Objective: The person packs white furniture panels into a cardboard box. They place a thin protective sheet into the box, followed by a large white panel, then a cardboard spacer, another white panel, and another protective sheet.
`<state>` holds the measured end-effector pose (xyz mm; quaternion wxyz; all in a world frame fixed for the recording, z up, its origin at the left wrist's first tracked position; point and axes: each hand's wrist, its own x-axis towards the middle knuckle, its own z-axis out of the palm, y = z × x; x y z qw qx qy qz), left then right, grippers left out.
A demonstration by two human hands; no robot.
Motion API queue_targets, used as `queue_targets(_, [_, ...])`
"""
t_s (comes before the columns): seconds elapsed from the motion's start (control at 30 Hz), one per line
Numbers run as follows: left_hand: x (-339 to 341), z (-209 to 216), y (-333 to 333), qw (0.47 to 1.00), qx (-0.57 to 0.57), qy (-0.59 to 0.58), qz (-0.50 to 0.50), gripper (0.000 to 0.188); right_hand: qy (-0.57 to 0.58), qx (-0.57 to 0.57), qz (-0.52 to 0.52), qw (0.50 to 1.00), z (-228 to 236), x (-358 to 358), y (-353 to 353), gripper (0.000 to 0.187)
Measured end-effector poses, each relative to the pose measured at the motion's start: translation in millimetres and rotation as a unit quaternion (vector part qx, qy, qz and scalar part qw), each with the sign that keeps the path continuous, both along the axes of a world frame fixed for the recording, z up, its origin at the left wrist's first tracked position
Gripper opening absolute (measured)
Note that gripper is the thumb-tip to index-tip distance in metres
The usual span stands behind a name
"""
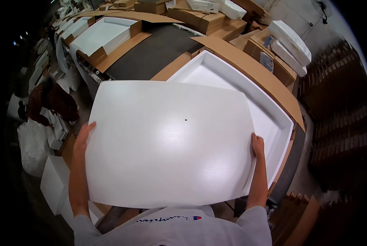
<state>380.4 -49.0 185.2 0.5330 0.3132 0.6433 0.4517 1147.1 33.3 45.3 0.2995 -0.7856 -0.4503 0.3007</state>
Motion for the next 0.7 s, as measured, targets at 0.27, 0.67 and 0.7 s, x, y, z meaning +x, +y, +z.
queue_targets(0.27, [148.5,-2.4,266.1,0.952,0.034,0.175,-0.25,0.054,0.071,0.026,-0.25,0.965,2.8,130.3,-53.6,0.04])
queue_targets(0.67, [314.3,-92.6,428.7,0.884,-0.04,0.27,-0.379,0.081,0.08,0.026,-0.393,0.916,8.1,207.4,-69.7,0.047])
queue_targets(0.7, [313.2,-90.2,429.0,0.865,0.026,0.322,-0.384,0.075,0.092,0.026,-0.396,0.913,3.7,205.4,-55.1,0.048])
